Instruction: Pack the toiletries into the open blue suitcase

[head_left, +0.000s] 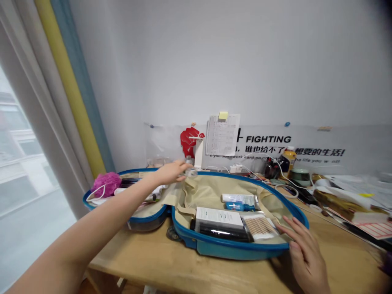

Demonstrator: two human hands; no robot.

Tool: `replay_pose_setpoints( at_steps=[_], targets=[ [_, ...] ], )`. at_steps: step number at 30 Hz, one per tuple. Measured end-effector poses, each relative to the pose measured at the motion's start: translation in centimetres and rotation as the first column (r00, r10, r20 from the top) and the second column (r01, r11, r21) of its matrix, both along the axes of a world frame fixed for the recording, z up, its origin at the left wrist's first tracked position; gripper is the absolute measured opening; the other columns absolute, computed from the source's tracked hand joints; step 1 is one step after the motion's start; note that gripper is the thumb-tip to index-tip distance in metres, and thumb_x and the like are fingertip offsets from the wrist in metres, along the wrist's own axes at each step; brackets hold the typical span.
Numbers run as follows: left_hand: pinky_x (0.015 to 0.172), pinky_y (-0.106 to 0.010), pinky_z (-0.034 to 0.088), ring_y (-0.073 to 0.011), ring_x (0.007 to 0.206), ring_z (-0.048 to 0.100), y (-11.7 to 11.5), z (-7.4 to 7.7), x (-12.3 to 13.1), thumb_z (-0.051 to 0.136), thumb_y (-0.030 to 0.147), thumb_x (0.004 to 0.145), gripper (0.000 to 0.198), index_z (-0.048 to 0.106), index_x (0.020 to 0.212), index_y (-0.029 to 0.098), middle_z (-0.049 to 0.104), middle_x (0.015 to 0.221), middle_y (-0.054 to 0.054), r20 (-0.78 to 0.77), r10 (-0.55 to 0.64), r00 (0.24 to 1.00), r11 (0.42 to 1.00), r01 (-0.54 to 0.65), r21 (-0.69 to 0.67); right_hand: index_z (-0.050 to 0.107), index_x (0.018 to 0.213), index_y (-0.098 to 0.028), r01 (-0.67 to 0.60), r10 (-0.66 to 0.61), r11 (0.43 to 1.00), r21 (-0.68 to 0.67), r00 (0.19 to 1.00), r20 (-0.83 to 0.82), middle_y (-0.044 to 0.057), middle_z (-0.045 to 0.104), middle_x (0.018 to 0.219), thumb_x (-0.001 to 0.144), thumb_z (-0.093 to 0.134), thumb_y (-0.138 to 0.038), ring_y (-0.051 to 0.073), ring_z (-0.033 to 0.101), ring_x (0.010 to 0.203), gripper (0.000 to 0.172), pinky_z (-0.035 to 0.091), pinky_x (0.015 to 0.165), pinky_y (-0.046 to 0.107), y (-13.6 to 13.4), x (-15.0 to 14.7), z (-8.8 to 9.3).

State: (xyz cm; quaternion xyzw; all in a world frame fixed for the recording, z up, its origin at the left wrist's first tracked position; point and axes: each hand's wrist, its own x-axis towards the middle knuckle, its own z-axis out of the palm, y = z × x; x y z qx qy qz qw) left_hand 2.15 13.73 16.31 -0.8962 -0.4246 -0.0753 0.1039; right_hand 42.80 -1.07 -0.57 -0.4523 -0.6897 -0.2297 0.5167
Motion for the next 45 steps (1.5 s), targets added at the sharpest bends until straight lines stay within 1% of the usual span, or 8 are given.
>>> replay_pose_setpoints(
  at_steps=[3, 8, 19, 25, 29, 33, 39, 45],
  targets=[
    [0.099, -0.033, 0.042, -0.0255, 0.119, 0.053, -0.1, -1.3, 6.3, 0.056, 0.032, 0.087, 0.053, 0.043, 0.138, 0.025, 0.052, 0.129, -0.011, -0.021, -0.17, 0.985, 0.968, 0.163, -0.189, 0.066, 0.106, -0.022, 0.016, -0.016, 1.0, -0.023, 1.0, -0.01, 0.009, 0.066, 0.12, 0.094, 0.036, -0.033, 0.028, 0.054, 0.123, 0.034, 0.046, 0.095, 0.047, -0.1, 0.0, 0.1],
    [0.097, -0.032, 0.044, -0.0252, 0.116, 0.058, 0.9, -5.5, 11.7, 0.061, 0.032, 0.083, 0.056, 0.048, 0.137, 0.025, 0.056, 0.133, -0.011, -0.1, -0.158, 0.982, 0.909, 0.105, -0.402, 0.067, 0.105, -0.022, 0.014, -0.014, 0.999, -0.04, 1.0, 0.001, 0.01, 0.066, 0.118, 0.093, 0.038, -0.035, 0.029, 0.055, 0.121, 0.034, 0.048, 0.094, 0.048, -0.3, 0.2, 0.4],
    [0.094, -0.037, 0.048, -0.0286, 0.12, 0.058, 2.6, -9.7, 11.6, 0.06, 0.039, 0.079, 0.065, 0.045, 0.141, 0.026, 0.054, 0.139, -0.011, -0.159, -0.038, 0.987, 0.832, -0.057, -0.553, 0.067, 0.106, -0.023, 0.007, -0.008, 0.999, -0.034, 1.0, -0.01, 0.009, 0.066, 0.119, 0.093, 0.039, -0.034, 0.028, 0.054, 0.122, 0.033, 0.046, 0.096, 0.047, -0.2, 0.1, 0.2],
    [0.094, -0.033, 0.048, -0.0236, 0.116, 0.061, 2.0, -8.5, 11.4, 0.052, 0.039, 0.084, 0.051, 0.054, 0.133, 0.024, 0.061, 0.133, -0.008, -0.023, 0.014, 1.0, 0.859, -0.024, -0.512, 0.067, 0.105, -0.022, 0.004, -0.004, 1.0, -0.03, 1.0, -0.018, 0.009, 0.065, 0.12, 0.093, 0.038, -0.035, 0.03, 0.053, 0.124, 0.033, 0.045, 0.097, 0.049, 0.1, 0.3, -0.3],
    [0.107, -0.025, 0.037, -0.0145, 0.129, 0.049, 2.0, -4.8, 7.5, 0.033, 0.03, 0.094, 0.046, 0.049, 0.137, 0.026, 0.052, 0.143, 0.0, 0.21, 0.061, 0.976, 0.944, 0.011, -0.329, 0.067, 0.105, -0.021, -0.006, 0.006, 1.0, 0.004, 1.0, -0.017, 0.01, 0.065, 0.12, 0.094, 0.037, -0.034, 0.031, 0.054, 0.123, 0.034, 0.044, 0.098, 0.05, 0.3, 0.3, -0.4],
    [0.111, -0.031, 0.033, -0.0175, 0.129, 0.048, 2.2, -2.5, -1.3, 0.029, 0.02, 0.091, 0.049, 0.052, 0.134, 0.02, 0.055, 0.139, -0.004, 0.254, 0.254, 0.933, 0.955, -0.2, -0.221, 0.066, 0.105, -0.022, -0.008, 0.008, 1.0, -0.01, 1.0, 0.007, 0.009, 0.065, 0.121, 0.093, 0.038, -0.032, 0.03, 0.054, 0.122, 0.032, 0.045, 0.096, 0.048, 0.2, 0.3, -0.1],
    [0.099, -0.038, 0.045, -0.0286, 0.112, 0.062, -0.2, -4.4, -14.8, 0.055, 0.017, 0.07, 0.045, 0.065, 0.115, 0.018, 0.068, 0.119, -0.013, -0.029, 0.555, 0.831, 0.807, -0.547, -0.222, 0.067, 0.105, -0.023, -0.013, 0.013, 1.0, 0.002, 0.999, -0.038, 0.008, 0.066, 0.119, 0.094, 0.037, -0.034, 0.029, 0.054, 0.123, 0.034, 0.044, 0.098, 0.047, 0.2, 0.0, 0.0],
    [0.093, -0.037, 0.048, -0.0286, 0.109, 0.064, -1.5, -7.3, -18.9, 0.06, 0.011, 0.066, 0.049, 0.065, 0.114, 0.018, 0.066, 0.12, -0.016, -0.229, 0.611, 0.758, 0.734, -0.65, -0.196, 0.067, 0.104, -0.022, 0.011, -0.012, 0.999, -0.036, 1.0, -0.023, 0.009, 0.065, 0.119, 0.093, 0.036, -0.034, 0.03, 0.054, 0.123, 0.034, 0.045, 0.096, 0.048, 0.0, 0.1, 0.1]
  ],
)
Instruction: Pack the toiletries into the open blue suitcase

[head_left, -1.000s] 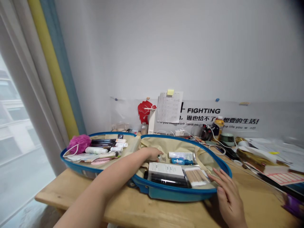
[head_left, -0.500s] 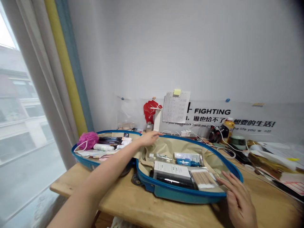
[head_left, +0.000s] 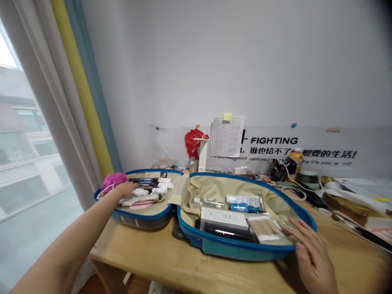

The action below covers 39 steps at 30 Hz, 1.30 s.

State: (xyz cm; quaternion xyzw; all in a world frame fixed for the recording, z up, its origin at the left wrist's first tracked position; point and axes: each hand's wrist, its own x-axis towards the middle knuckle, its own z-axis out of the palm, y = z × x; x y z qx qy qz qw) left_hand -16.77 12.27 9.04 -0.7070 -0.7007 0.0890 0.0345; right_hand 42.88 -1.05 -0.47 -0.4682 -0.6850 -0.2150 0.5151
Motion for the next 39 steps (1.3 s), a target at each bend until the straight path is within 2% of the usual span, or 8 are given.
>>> replay_pose_setpoints(
  at_steps=[6, 11, 14, 18, 23, 27, 32, 39],
  targets=[
    [0.089, -0.038, 0.05, -0.0309, 0.109, 0.063, 0.0, -0.6, 0.4, 0.059, 0.011, 0.068, 0.044, 0.065, 0.111, 0.016, 0.067, 0.118, -0.016, -0.043, -0.005, 0.999, 1.0, 0.006, 0.016, 0.065, 0.107, -0.021, -0.008, 0.006, 1.0, 0.022, 0.998, 0.061, 0.009, 0.065, 0.121, 0.093, 0.038, -0.029, 0.029, 0.053, 0.123, 0.031, 0.046, 0.095, 0.045, -0.2, 0.0, 0.3],
    [0.095, -0.04, 0.046, -0.0305, 0.113, 0.06, 0.2, 2.3, 1.9, 0.049, 0.018, 0.082, 0.043, 0.055, 0.124, 0.013, 0.063, 0.122, -0.018, -0.012, -0.044, 0.999, 0.986, 0.046, 0.159, 0.065, 0.107, -0.022, -0.007, 0.005, 0.999, 0.033, 0.998, 0.068, 0.008, 0.064, 0.121, 0.094, 0.037, -0.03, 0.029, 0.053, 0.123, 0.032, 0.045, 0.094, 0.045, -0.2, 0.1, 0.3],
    [0.099, -0.042, 0.043, -0.0311, 0.119, 0.055, 0.8, 4.7, 5.2, 0.038, 0.029, 0.092, 0.047, 0.043, 0.135, 0.013, 0.058, 0.127, -0.018, 0.023, -0.131, 0.991, 0.955, 0.12, 0.27, 0.065, 0.106, -0.021, -0.006, 0.005, 1.0, 0.027, 0.998, 0.062, 0.009, 0.064, 0.122, 0.094, 0.037, -0.031, 0.029, 0.053, 0.123, 0.032, 0.045, 0.095, 0.045, -0.1, 0.2, 0.0],
    [0.102, -0.035, 0.041, -0.0265, 0.126, 0.049, 1.4, 6.1, 13.0, 0.042, 0.037, 0.093, 0.049, 0.039, 0.139, 0.021, 0.051, 0.136, -0.013, 0.058, -0.375, 0.925, 0.893, 0.344, 0.291, 0.065, 0.107, -0.021, -0.018, 0.017, 0.999, 0.031, 0.999, 0.033, 0.009, 0.064, 0.122, 0.094, 0.037, -0.03, 0.03, 0.052, 0.125, 0.032, 0.044, 0.096, 0.047, 0.1, 0.2, -0.3],
    [0.097, -0.032, 0.043, -0.0242, 0.118, 0.055, 2.0, 4.4, 23.2, 0.057, 0.04, 0.087, 0.049, 0.048, 0.132, 0.026, 0.058, 0.129, -0.008, 0.088, -0.613, 0.785, 0.786, 0.595, 0.168, 0.066, 0.106, -0.022, -0.007, 0.007, 0.999, 0.034, 1.0, 0.027, 0.009, 0.064, 0.122, 0.094, 0.037, -0.031, 0.029, 0.053, 0.124, 0.032, 0.045, 0.096, 0.047, 0.0, 0.0, -0.1],
    [0.099, -0.034, 0.043, -0.0252, 0.118, 0.056, 3.1, 2.3, 27.6, 0.06, 0.036, 0.085, 0.044, 0.054, 0.126, 0.022, 0.061, 0.128, -0.009, 0.087, -0.638, 0.765, 0.77, 0.635, 0.061, 0.066, 0.107, -0.023, 0.0, 0.0, 1.0, 0.02, 0.999, 0.032, 0.009, 0.065, 0.121, 0.094, 0.038, -0.033, 0.029, 0.054, 0.123, 0.032, 0.047, 0.095, 0.047, -0.2, -0.1, 0.2],
    [0.097, -0.039, 0.045, -0.0276, 0.117, 0.057, 4.5, 0.3, 28.9, 0.066, 0.036, 0.082, 0.047, 0.055, 0.126, 0.022, 0.063, 0.125, -0.01, 0.089, -0.57, 0.817, 0.816, 0.575, -0.054, 0.068, 0.103, -0.024, 0.006, -0.006, 1.0, 0.017, 1.0, 0.008, 0.009, 0.066, 0.118, 0.094, 0.038, -0.034, 0.029, 0.054, 0.122, 0.033, 0.047, 0.094, 0.048, -0.2, -0.1, 0.3],
    [0.089, -0.045, 0.052, -0.0217, 0.105, 0.06, 5.3, -1.2, 28.9, 0.057, 0.037, 0.092, 0.036, 0.055, 0.123, 0.018, 0.057, 0.124, -0.009, 0.154, -0.497, 0.854, 0.843, 0.517, -0.148, 0.068, 0.103, -0.023, 0.008, -0.009, 0.999, 0.031, 1.0, 0.02, 0.009, 0.066, 0.119, 0.094, 0.037, -0.035, 0.029, 0.056, 0.119, 0.035, 0.047, 0.094, 0.047, 0.0, 0.2, -0.2]
  ],
)
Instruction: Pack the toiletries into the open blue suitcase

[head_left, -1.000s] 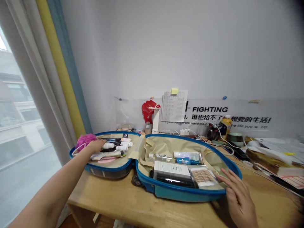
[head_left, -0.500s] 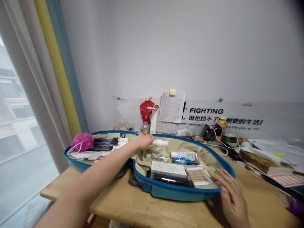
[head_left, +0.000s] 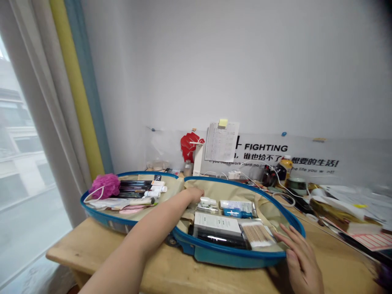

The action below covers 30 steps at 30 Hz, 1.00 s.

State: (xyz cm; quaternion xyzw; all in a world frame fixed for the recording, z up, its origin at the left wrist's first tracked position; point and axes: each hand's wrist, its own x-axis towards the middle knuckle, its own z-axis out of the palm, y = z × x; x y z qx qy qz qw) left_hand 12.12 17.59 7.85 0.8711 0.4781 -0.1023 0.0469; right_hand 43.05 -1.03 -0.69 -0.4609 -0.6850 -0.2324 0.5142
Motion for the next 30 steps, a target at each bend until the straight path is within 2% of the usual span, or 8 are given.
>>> replay_pose_setpoints(
  at_steps=[7, 10, 13, 16, 20, 23, 25, 30],
  targets=[
    [0.087, -0.043, 0.053, -0.0209, 0.103, 0.06, -0.5, 0.0, 0.2, 0.057, 0.036, 0.092, 0.034, 0.056, 0.121, 0.018, 0.058, 0.122, -0.009, 0.057, 0.005, 0.998, 0.998, -0.001, -0.069, 0.067, 0.104, -0.022, -0.006, 0.006, 1.0, 0.012, 1.0, 0.012, 0.009, 0.066, 0.118, 0.094, 0.037, -0.033, 0.029, 0.054, 0.122, 0.033, 0.046, 0.096, 0.047, 0.4, 0.4, -0.4],
    [0.091, -0.043, 0.051, -0.0211, 0.106, 0.06, -1.6, 1.1, 0.2, 0.057, 0.034, 0.092, 0.031, 0.058, 0.119, 0.018, 0.059, 0.123, -0.009, 0.143, -0.017, 0.99, 0.998, 0.025, -0.05, 0.066, 0.105, -0.022, -0.007, 0.007, 1.0, 0.013, 1.0, 0.013, 0.009, 0.066, 0.118, 0.094, 0.037, -0.032, 0.029, 0.055, 0.121, 0.033, 0.046, 0.095, 0.047, 0.4, 0.4, -0.4],
    [0.105, -0.036, 0.041, -0.0191, 0.123, 0.051, -3.3, 3.2, -1.2, 0.045, 0.022, 0.095, 0.031, 0.057, 0.124, 0.022, 0.054, 0.136, -0.006, 0.296, -0.053, 0.954, 0.998, 0.04, 0.051, 0.067, 0.104, -0.022, -0.01, 0.01, 1.0, 0.004, 1.0, 0.008, 0.009, 0.066, 0.118, 0.093, 0.038, -0.033, 0.029, 0.055, 0.121, 0.033, 0.046, 0.096, 0.048, 0.4, 0.4, -0.5],
    [0.11, -0.029, 0.033, -0.0161, 0.129, 0.046, -4.9, 5.6, -5.4, 0.034, 0.013, 0.091, 0.044, 0.056, 0.127, 0.025, 0.053, 0.14, -0.001, 0.41, -0.053, 0.91, 0.99, -0.005, 0.139, 0.067, 0.103, -0.022, -0.017, 0.017, 1.0, 0.009, 1.0, 0.013, 0.009, 0.066, 0.118, 0.093, 0.038, -0.033, 0.029, 0.055, 0.121, 0.033, 0.046, 0.096, 0.048, 0.3, 0.5, -0.4],
    [0.102, -0.032, 0.041, -0.0194, 0.118, 0.054, -6.2, 6.8, -14.3, 0.037, 0.009, 0.075, 0.05, 0.059, 0.118, 0.02, 0.062, 0.126, -0.004, 0.395, 0.115, 0.911, 0.983, -0.162, 0.086, 0.066, 0.105, -0.022, -0.017, 0.017, 1.0, 0.005, 0.999, 0.027, 0.009, 0.065, 0.12, 0.093, 0.039, -0.032, 0.03, 0.054, 0.122, 0.032, 0.045, 0.095, 0.047, 0.3, 0.4, -0.2],
    [0.094, -0.032, 0.046, -0.0216, 0.107, 0.061, -6.6, 6.0, -20.1, 0.043, 0.013, 0.065, 0.048, 0.06, 0.11, 0.016, 0.067, 0.115, -0.007, 0.296, 0.278, 0.914, 0.958, -0.284, -0.021, 0.066, 0.104, -0.022, -0.024, 0.024, 1.0, 0.003, 1.0, 0.017, 0.009, 0.065, 0.12, 0.093, 0.039, -0.032, 0.03, 0.054, 0.123, 0.031, 0.045, 0.096, 0.047, 0.3, 0.2, -0.1],
    [0.093, -0.031, 0.047, -0.0225, 0.106, 0.062, -6.7, 5.1, -22.5, 0.046, 0.014, 0.058, 0.05, 0.06, 0.106, 0.016, 0.068, 0.113, -0.006, 0.224, 0.348, 0.91, 0.938, -0.336, -0.089, 0.067, 0.103, -0.022, -0.03, 0.03, 1.0, 0.002, 1.0, -0.001, 0.008, 0.065, 0.12, 0.093, 0.039, -0.033, 0.03, 0.053, 0.123, 0.032, 0.044, 0.097, 0.046, 0.3, 0.1, -0.1],
    [0.094, -0.03, 0.045, -0.0239, 0.109, 0.06, -6.5, 3.1, -24.5, 0.052, 0.018, 0.049, 0.058, 0.059, 0.107, 0.02, 0.067, 0.115, -0.003, 0.121, 0.402, 0.908, 0.906, -0.375, -0.194, 0.067, 0.103, -0.022, -0.015, 0.015, 1.0, -0.016, 1.0, -0.012, 0.009, 0.066, 0.12, 0.093, 0.038, -0.034, 0.03, 0.054, 0.123, 0.034, 0.044, 0.097, 0.047, 0.4, 0.3, -0.5]
  ],
)
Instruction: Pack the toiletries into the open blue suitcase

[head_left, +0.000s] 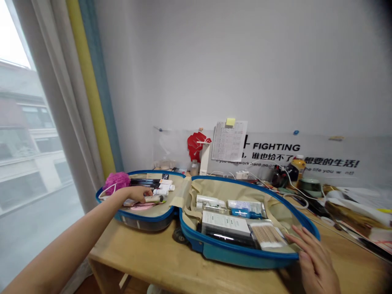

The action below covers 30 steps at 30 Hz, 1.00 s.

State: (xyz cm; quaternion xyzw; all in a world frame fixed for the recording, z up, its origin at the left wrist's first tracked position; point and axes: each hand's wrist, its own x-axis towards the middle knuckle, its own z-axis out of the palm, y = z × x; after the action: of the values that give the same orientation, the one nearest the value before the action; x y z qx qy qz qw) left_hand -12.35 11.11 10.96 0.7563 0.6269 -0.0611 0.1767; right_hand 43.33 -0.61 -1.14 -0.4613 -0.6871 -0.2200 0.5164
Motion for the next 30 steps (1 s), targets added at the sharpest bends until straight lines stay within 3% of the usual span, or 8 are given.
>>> replay_pose_setpoints(
  at_steps=[6, 11, 14, 18, 21, 24, 30],
  targets=[
    [0.087, -0.032, 0.046, -0.027, 0.105, 0.059, 0.6, -0.9, 0.4, 0.052, 0.019, 0.043, 0.062, 0.054, 0.105, 0.018, 0.065, 0.116, -0.008, -0.033, 0.007, 0.999, 1.0, -0.008, -0.027, 0.067, 0.104, -0.021, 0.013, -0.013, 1.0, 0.01, 1.0, 0.015, 0.009, 0.066, 0.118, 0.093, 0.037, -0.034, 0.03, 0.055, 0.122, 0.035, 0.045, 0.095, 0.047, 0.0, 0.2, 0.0],
    [0.081, -0.033, 0.047, -0.0287, 0.098, 0.061, 0.0, -1.1, 1.1, 0.051, 0.019, 0.044, 0.049, 0.054, 0.093, 0.019, 0.068, 0.103, -0.008, -0.04, -0.003, 0.999, 1.0, 0.003, -0.003, 0.069, 0.101, -0.021, 0.028, -0.029, 0.999, -0.043, 0.999, -0.027, 0.01, 0.067, 0.116, 0.093, 0.037, -0.039, 0.03, 0.056, 0.12, 0.038, 0.046, 0.096, 0.049, -0.3, -0.1, 0.3],
    [0.085, -0.033, 0.046, -0.027, 0.098, 0.062, -0.3, -0.4, 1.4, 0.05, 0.021, 0.052, 0.045, 0.054, 0.097, 0.019, 0.068, 0.103, -0.007, -0.01, -0.009, 1.0, 0.998, 0.009, 0.064, 0.068, 0.102, -0.022, 0.018, -0.018, 1.0, -0.002, 1.0, -0.021, 0.01, 0.068, 0.116, 0.093, 0.036, -0.037, 0.029, 0.056, 0.12, 0.036, 0.047, 0.094, 0.048, -0.3, -0.3, 0.4],
    [0.084, -0.032, 0.046, -0.0244, 0.098, 0.061, -0.2, 1.9, 2.9, 0.045, 0.027, 0.068, 0.045, 0.049, 0.112, 0.017, 0.066, 0.107, -0.007, 0.042, -0.037, 0.998, 0.98, 0.028, 0.196, 0.068, 0.103, -0.022, 0.012, -0.012, 1.0, -0.014, 1.0, -0.014, 0.01, 0.067, 0.117, 0.093, 0.037, -0.037, 0.03, 0.056, 0.121, 0.036, 0.047, 0.094, 0.049, -0.3, -0.4, 0.5],
    [0.082, -0.033, 0.047, -0.0239, 0.096, 0.062, 0.4, 3.5, 6.2, 0.038, 0.035, 0.083, 0.049, 0.039, 0.128, 0.015, 0.064, 0.113, -0.009, 0.068, -0.1, 0.993, 0.954, 0.076, 0.29, 0.068, 0.103, -0.023, 0.003, -0.003, 1.0, 0.007, 1.0, -0.007, 0.009, 0.066, 0.118, 0.093, 0.038, -0.035, 0.03, 0.055, 0.121, 0.033, 0.046, 0.095, 0.049, -0.3, -0.3, 0.5],
    [0.088, -0.032, 0.046, -0.0235, 0.103, 0.06, 1.7, 3.9, 11.6, 0.036, 0.039, 0.091, 0.045, 0.04, 0.13, 0.017, 0.062, 0.121, -0.009, 0.06, -0.216, 0.974, 0.921, 0.183, 0.344, 0.067, 0.104, -0.023, -0.005, 0.005, 1.0, 0.02, 1.0, 0.017, 0.008, 0.066, 0.119, 0.093, 0.039, -0.032, 0.029, 0.054, 0.122, 0.032, 0.046, 0.094, 0.048, -0.4, -0.3, 0.5],
    [0.098, -0.042, 0.044, -0.0263, 0.115, 0.056, 5.3, 0.8, 21.9, 0.05, 0.037, 0.093, 0.036, 0.055, 0.12, 0.015, 0.058, 0.127, -0.014, -0.109, -0.342, 0.933, 0.869, 0.358, 0.341, 0.068, 0.102, -0.023, 0.017, -0.017, 1.0, 0.004, 1.0, 0.005, 0.009, 0.067, 0.117, 0.093, 0.038, -0.035, 0.029, 0.056, 0.12, 0.033, 0.048, 0.092, 0.047, -0.5, -0.4, 0.7]
  ],
)
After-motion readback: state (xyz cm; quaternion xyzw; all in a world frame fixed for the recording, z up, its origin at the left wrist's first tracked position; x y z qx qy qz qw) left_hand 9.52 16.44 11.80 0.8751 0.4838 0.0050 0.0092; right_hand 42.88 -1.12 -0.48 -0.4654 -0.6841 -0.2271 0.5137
